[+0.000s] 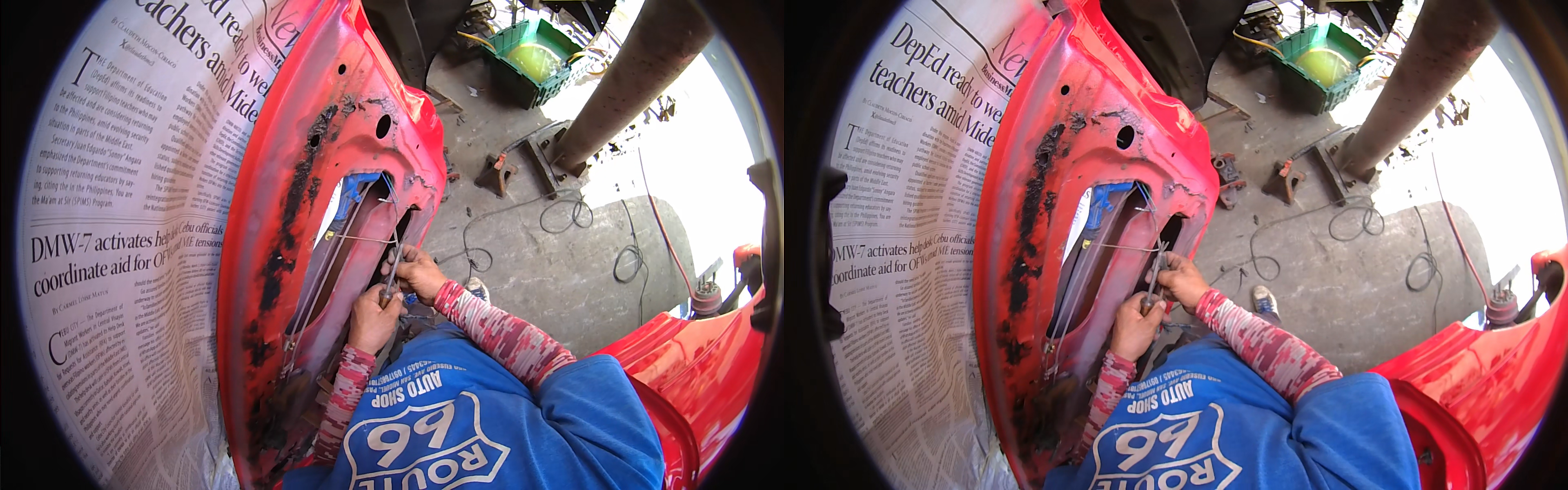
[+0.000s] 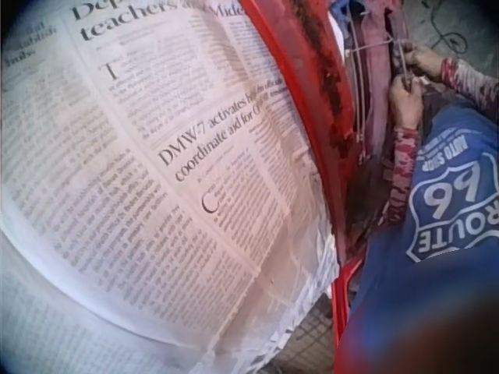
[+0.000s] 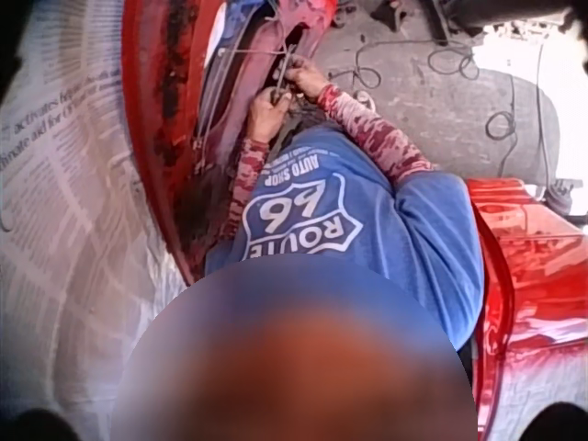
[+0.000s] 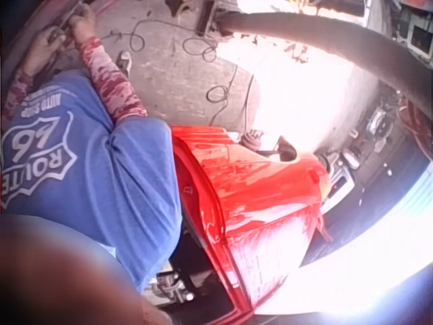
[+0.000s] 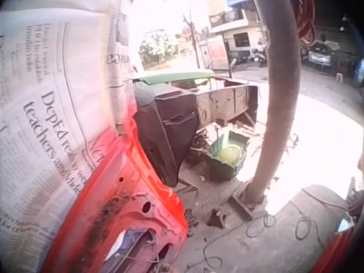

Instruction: The person works on the interior of a red car door, using pliers to manipulate wires and components inside the door panel. The person repeatedly adjusts and pulls wires, occasionally repositioning the door and reaching into the door cavity to continue the repair.

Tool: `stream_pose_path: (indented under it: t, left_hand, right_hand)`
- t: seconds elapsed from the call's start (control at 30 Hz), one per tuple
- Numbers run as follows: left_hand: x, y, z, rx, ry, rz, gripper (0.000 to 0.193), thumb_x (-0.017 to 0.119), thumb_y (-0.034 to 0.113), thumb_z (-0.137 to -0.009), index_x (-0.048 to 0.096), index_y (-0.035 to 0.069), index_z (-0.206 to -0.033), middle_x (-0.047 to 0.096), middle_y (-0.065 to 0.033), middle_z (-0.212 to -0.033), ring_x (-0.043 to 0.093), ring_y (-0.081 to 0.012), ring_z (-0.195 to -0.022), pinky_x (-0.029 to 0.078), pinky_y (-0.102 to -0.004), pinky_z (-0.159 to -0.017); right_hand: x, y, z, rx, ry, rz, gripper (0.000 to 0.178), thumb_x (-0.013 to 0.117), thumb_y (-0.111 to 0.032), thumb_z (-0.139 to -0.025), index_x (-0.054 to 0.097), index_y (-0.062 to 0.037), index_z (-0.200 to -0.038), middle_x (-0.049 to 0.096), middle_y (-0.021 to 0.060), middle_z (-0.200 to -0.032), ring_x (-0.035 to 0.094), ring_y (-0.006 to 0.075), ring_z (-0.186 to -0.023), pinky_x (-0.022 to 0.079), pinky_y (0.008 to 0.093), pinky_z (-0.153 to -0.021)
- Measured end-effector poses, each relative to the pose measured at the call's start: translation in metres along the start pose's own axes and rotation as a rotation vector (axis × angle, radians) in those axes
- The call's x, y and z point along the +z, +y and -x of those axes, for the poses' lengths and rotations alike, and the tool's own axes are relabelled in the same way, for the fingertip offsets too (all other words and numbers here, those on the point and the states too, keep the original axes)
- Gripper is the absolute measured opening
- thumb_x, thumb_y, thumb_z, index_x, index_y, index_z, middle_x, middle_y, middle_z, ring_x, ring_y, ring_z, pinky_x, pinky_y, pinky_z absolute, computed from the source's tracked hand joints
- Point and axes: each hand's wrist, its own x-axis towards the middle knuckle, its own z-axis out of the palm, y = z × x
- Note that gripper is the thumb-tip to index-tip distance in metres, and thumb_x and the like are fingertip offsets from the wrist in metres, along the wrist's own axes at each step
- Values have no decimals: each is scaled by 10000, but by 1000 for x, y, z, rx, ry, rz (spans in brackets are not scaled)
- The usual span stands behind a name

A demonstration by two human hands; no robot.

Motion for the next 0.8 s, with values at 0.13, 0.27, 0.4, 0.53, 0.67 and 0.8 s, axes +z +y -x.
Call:
stream_pose_path:
  t: [0.13, 0.27, 0.4, 0.53, 0.67, 0.8]
  left_hand:
    - [0, 5, 1, -34, 5, -5, 142, 602, 164, -927, 619, 26, -900, 682, -49, -717, 535, -71, -494, 421, -239, -428]
    - [-2, 9, 0, -129, 27, 63, 158, 598, 174, -930, 637, 21, -942, 699, -51, -771, 546, -65, -516, 435, -225, -433]
    - [-3, 7, -1, -113, 23, 6, 189, 619, 211, -935, 644, 26, -964, 699, -44, -781, 548, -60, -524, 438, -215, -437]
    - [-2, 5, -2, -153, 13, 39, 212, 639, 250, -936, 637, 39, -920, 681, -23, -747, 550, -57, -538, 429, -212, -436]
    - [0, 5, -4, -34, 73, -113, 249, 650, 239, -918, 604, 32, -786, 636, -36, -651, 539, -89, -532, 427, -279, -471]
    - [5, 7, -4, 78, 165, -253, 296, 669, 217, -871, 564, -7, -709, 550, -138, -568, 530, -224, -496, 404, -389, -506]
  right_hand:
    - [-15, -16, 4, 147, -242, -152, 241, 564, -16, -831, 554, -59, -1068, 623, 43, -872, 463, 78, -559, 358, 227, -493]
    - [-23, -23, 9, 185, -400, -335, 272, 561, -44, -870, 544, -38, -1141, 621, 68, -967, 495, 103, -683, 412, 231, -614]
    - [-25, -21, 11, 132, -380, -42, 271, 505, -81, -978, 518, -10, -1238, 617, 62, -1008, 552, 121, -798, 447, 242, -696]
    - [-27, -17, 13, 39, -292, 407, 169, 505, -98, -986, 614, -27, -1094, 654, 51, -883, 619, 159, -795, 494, 316, -704]
    - [-29, -17, 13, -443, -121, 1064, 132, 569, -56, -880, 631, -46, -996, 662, 120, -859, 656, 279, -807, 505, 394, -677]
    - [-34, -22, 9, -725, -46, 1353, 239, 585, -20, -749, 629, -63, -980, 662, 139, -892, 647, 356, -839, 509, 442, -668]
